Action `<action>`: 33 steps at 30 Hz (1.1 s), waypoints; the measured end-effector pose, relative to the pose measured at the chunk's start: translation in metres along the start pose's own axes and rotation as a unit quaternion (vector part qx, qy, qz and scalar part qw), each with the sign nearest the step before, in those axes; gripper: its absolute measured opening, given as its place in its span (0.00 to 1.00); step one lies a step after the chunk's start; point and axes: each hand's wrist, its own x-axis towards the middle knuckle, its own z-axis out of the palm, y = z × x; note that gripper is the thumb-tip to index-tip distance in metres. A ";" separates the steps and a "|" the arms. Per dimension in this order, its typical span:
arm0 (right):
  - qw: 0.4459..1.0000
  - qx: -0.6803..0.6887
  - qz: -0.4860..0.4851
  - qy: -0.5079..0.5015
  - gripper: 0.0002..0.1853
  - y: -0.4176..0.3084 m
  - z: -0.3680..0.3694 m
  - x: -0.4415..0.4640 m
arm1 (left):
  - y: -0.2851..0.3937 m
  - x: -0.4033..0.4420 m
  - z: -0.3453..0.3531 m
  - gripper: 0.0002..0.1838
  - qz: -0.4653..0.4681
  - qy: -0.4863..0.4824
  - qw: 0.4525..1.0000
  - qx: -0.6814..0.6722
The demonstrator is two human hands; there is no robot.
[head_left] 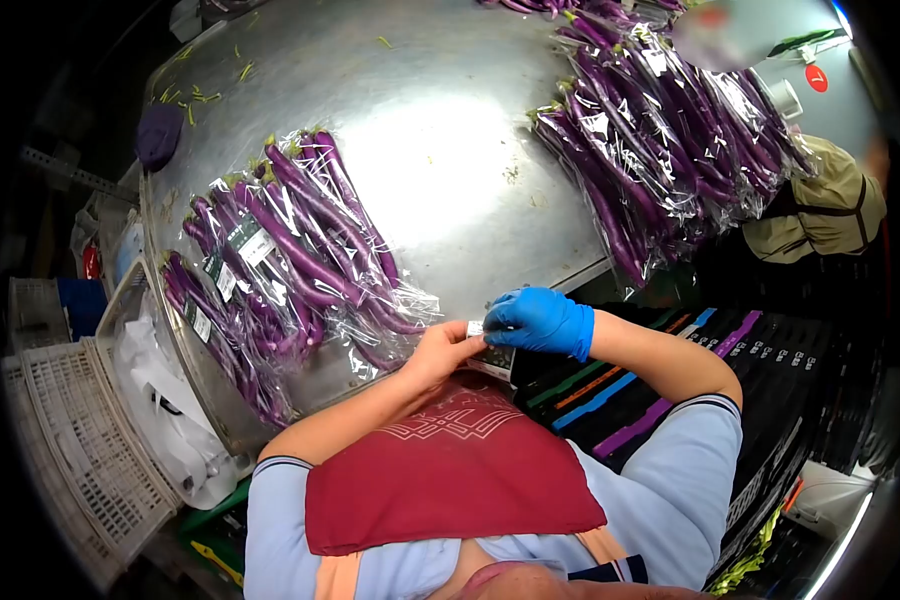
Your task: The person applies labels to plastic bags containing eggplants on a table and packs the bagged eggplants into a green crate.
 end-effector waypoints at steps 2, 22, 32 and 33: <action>1.000 0.001 0.012 -0.005 0.10 0.002 -0.002 0.000 | 0.000 -0.002 0.002 0.09 0.011 -0.006 1.000 0.015; 0.992 0.027 0.063 0.103 0.10 0.023 -0.099 0.115 | -0.005 -0.010 -0.008 0.09 -0.059 -0.041 0.990 0.118; 0.827 -0.186 -0.311 0.431 0.06 -0.084 -0.070 0.221 | -0.011 -0.016 -0.037 0.11 -0.035 -0.097 0.984 0.146; 0.840 -0.228 -0.316 0.377 0.07 -0.072 -0.044 0.230 | -0.009 -0.019 -0.038 0.11 -0.030 -0.099 0.984 0.146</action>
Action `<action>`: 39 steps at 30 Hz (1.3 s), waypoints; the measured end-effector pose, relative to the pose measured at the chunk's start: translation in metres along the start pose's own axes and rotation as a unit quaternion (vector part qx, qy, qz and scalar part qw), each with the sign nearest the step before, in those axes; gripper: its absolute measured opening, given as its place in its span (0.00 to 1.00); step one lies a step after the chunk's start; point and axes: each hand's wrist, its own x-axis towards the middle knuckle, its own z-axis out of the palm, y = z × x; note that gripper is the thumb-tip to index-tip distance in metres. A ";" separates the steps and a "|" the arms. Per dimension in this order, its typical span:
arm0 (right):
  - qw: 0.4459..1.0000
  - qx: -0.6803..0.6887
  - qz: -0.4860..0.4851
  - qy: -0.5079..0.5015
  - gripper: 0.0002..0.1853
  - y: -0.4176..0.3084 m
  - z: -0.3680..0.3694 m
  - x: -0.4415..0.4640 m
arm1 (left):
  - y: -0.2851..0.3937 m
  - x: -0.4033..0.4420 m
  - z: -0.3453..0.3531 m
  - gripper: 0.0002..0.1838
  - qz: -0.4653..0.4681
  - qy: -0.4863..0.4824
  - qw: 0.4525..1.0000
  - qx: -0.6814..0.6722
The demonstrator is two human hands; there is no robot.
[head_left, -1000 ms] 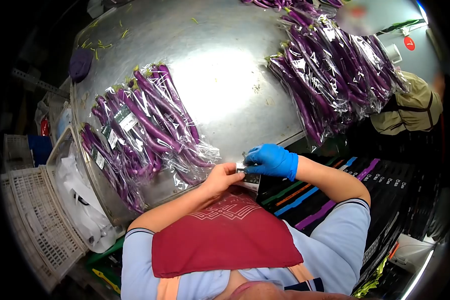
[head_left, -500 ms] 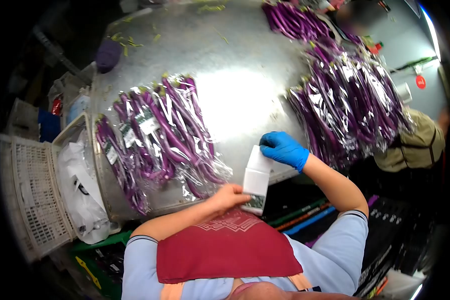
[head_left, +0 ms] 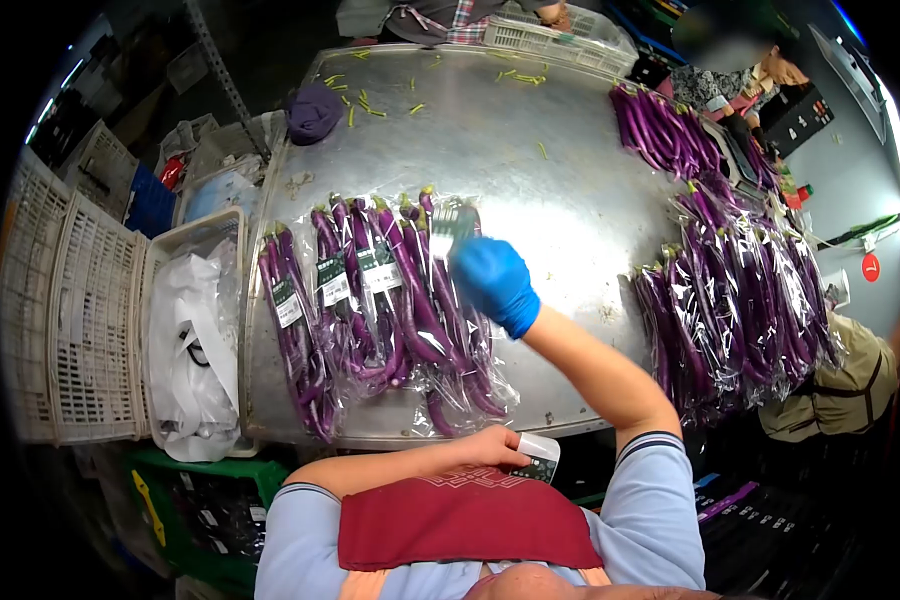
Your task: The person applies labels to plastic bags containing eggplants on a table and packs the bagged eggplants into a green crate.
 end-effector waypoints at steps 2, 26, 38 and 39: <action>0.989 0.007 -0.030 -0.142 0.09 -0.006 0.040 -0.034 | 0.006 -0.007 0.000 0.11 0.009 -0.004 1.000 0.001; 0.708 -0.451 0.513 -0.179 0.19 0.118 -0.126 -0.326 | -0.007 0.032 0.001 0.16 -0.036 -0.053 0.993 0.097; 0.922 -0.038 0.386 -0.024 0.13 0.118 -0.100 -0.289 | 0.001 0.048 0.020 0.14 -0.028 -0.026 0.997 0.070; 0.898 0.066 0.434 -0.018 0.14 0.111 -0.099 -0.268 | 0.005 0.050 0.020 0.14 -0.030 -0.027 0.995 0.087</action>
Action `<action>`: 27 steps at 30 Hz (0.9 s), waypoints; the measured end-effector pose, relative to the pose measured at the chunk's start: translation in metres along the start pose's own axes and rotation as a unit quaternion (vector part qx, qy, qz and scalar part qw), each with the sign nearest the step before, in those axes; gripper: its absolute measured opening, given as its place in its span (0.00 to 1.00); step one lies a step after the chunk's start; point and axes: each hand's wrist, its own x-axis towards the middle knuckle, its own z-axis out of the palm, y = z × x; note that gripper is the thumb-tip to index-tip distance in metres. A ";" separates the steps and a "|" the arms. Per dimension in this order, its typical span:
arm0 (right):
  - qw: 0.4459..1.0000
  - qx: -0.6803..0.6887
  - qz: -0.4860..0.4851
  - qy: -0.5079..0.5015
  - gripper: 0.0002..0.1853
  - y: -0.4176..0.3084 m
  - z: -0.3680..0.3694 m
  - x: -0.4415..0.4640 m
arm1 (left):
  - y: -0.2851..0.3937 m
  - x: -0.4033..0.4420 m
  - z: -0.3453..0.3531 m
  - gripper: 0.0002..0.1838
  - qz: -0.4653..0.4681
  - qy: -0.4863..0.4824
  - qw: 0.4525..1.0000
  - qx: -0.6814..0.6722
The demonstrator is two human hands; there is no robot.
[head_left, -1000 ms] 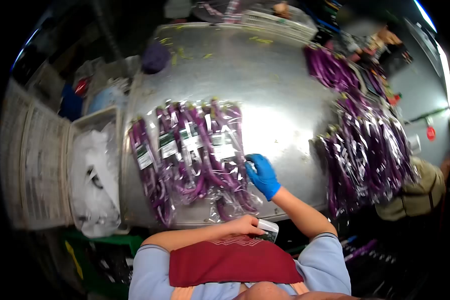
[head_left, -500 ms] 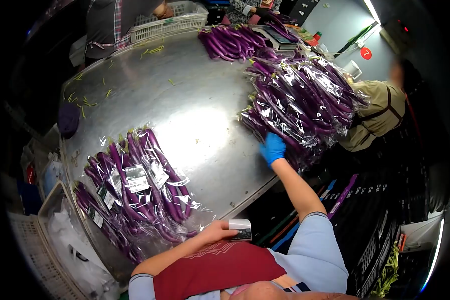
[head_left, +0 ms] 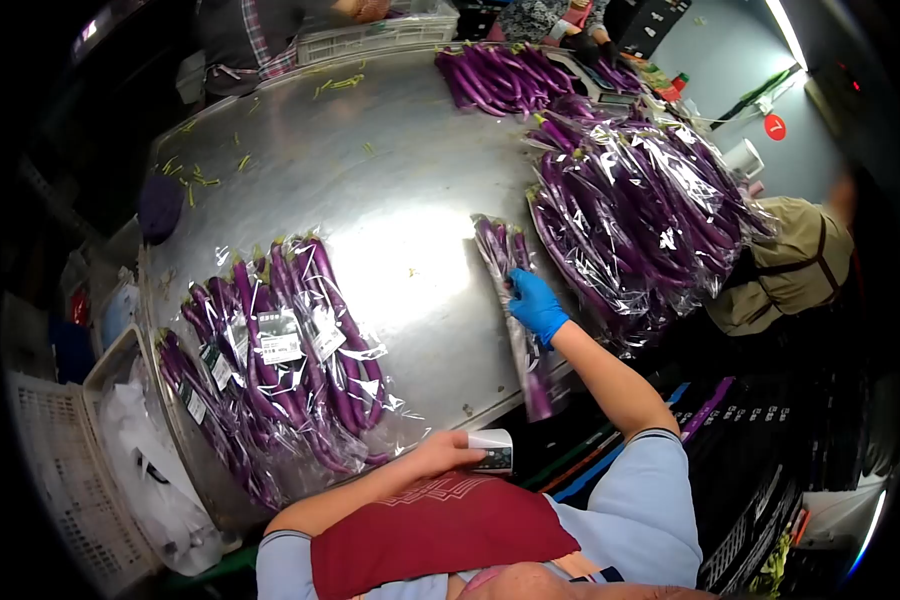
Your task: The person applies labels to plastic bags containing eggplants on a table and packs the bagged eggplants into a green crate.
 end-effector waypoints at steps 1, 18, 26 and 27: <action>0.993 0.100 0.051 -0.040 0.14 -0.032 -0.003 0.008 | 0.003 0.000 0.000 0.15 -0.003 0.001 1.000 0.016; 0.990 0.071 -0.062 -0.106 0.20 -0.090 0.029 0.019 | 0.038 -0.017 0.004 0.14 0.100 0.000 0.980 -0.174; 0.801 0.245 0.117 -0.534 0.10 -0.153 -0.033 -0.010 | 0.068 -0.026 0.001 0.14 0.066 -0.053 0.964 -0.250; 0.784 0.278 0.165 -0.530 0.09 -0.151 -0.039 -0.009 | 0.064 -0.024 0.002 0.14 0.055 -0.070 0.964 -0.250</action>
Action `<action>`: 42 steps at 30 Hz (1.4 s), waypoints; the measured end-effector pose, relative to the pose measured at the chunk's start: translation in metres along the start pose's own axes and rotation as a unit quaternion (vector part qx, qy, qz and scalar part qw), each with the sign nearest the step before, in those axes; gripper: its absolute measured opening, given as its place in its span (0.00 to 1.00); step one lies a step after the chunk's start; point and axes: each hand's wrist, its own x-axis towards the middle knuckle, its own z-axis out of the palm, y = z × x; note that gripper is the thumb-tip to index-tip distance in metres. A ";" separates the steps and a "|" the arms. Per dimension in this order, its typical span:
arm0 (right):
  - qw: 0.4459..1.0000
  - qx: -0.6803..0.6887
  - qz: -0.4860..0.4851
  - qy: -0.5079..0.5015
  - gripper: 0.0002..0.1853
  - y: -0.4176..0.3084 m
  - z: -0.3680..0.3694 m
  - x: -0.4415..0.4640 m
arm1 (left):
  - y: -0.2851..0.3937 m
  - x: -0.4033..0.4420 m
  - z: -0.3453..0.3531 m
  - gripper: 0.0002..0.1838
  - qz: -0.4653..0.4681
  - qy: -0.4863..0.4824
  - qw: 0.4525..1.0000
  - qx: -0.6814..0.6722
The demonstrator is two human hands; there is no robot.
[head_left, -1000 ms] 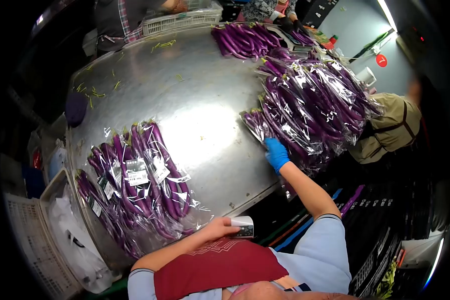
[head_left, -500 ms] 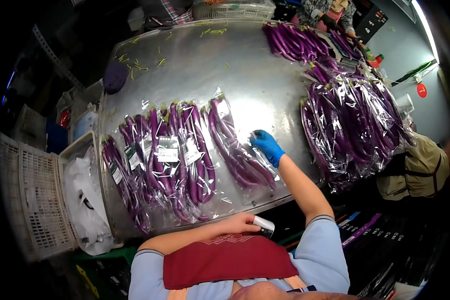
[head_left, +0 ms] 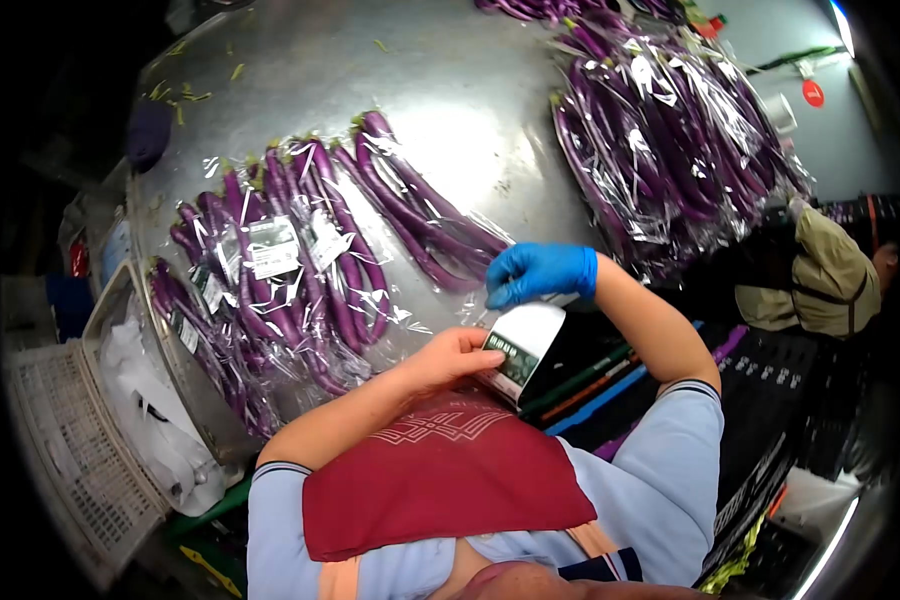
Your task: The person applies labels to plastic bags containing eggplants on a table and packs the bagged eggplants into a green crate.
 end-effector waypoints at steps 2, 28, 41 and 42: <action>0.999 -0.019 0.029 0.030 0.13 0.004 -0.011 -0.010 | -0.012 0.001 -0.004 0.13 -0.013 -0.018 0.999 0.042; 0.993 0.101 0.064 -0.003 0.22 0.038 0.050 -0.006 | -0.018 -0.009 -0.015 0.11 -0.028 0.058 0.998 0.019; 0.949 -0.279 0.009 0.147 0.13 0.015 0.063 -0.017 | -0.034 -0.014 -0.019 0.10 -0.011 0.126 0.992 0.025; 0.948 -0.284 0.003 0.143 0.14 0.017 0.067 -0.016 | -0.035 -0.014 -0.019 0.09 -0.002 0.133 0.990 0.044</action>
